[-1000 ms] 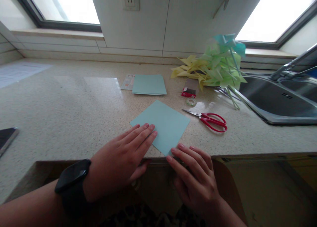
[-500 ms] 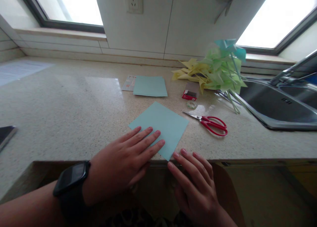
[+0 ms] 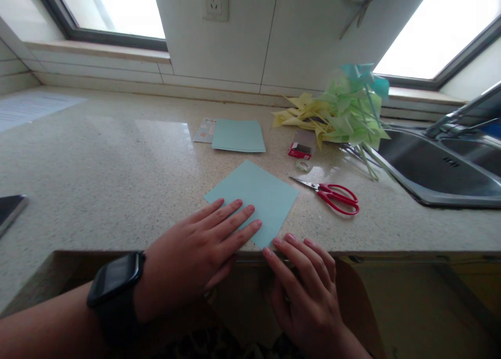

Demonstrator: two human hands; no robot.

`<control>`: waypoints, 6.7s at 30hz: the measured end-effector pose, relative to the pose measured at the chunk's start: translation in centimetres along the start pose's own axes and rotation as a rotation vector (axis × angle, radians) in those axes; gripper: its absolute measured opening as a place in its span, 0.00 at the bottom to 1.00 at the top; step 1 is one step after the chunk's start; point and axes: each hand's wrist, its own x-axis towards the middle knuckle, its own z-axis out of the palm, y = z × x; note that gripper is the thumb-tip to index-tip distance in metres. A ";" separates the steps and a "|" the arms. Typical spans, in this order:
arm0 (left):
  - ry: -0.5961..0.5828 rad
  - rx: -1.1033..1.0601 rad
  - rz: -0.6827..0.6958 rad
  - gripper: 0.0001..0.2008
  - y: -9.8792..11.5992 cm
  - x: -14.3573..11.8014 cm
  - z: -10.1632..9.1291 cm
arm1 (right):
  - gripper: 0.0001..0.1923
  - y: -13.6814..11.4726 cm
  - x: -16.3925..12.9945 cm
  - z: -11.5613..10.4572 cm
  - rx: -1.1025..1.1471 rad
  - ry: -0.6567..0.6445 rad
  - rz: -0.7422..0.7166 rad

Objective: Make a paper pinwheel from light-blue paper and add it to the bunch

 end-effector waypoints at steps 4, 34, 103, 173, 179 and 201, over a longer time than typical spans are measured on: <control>-0.011 0.000 -0.001 0.32 0.0 -0.1 0.0 | 0.23 -0.2 0.2 -0.1 -0.007 0.005 0.005; -0.005 0.004 -0.008 0.33 0.1 -0.1 0.3 | 0.20 -0.6 0.7 -0.2 0.000 0.019 0.038; 0.013 0.002 0.007 0.33 0.4 0.3 0.8 | 0.20 -0.8 1.1 -0.2 -0.040 0.031 0.035; 0.008 -0.039 0.046 0.33 0.2 0.1 0.3 | 0.19 -0.7 2.2 -1.3 -0.020 -0.045 0.053; 0.060 -0.037 0.073 0.32 0.1 -0.3 0.2 | 0.18 0.0 2.9 -1.3 0.011 -0.024 -0.038; 0.071 0.019 0.043 0.31 0.4 -0.3 0.5 | 0.20 -1.1 2.7 0.1 0.005 -0.015 0.000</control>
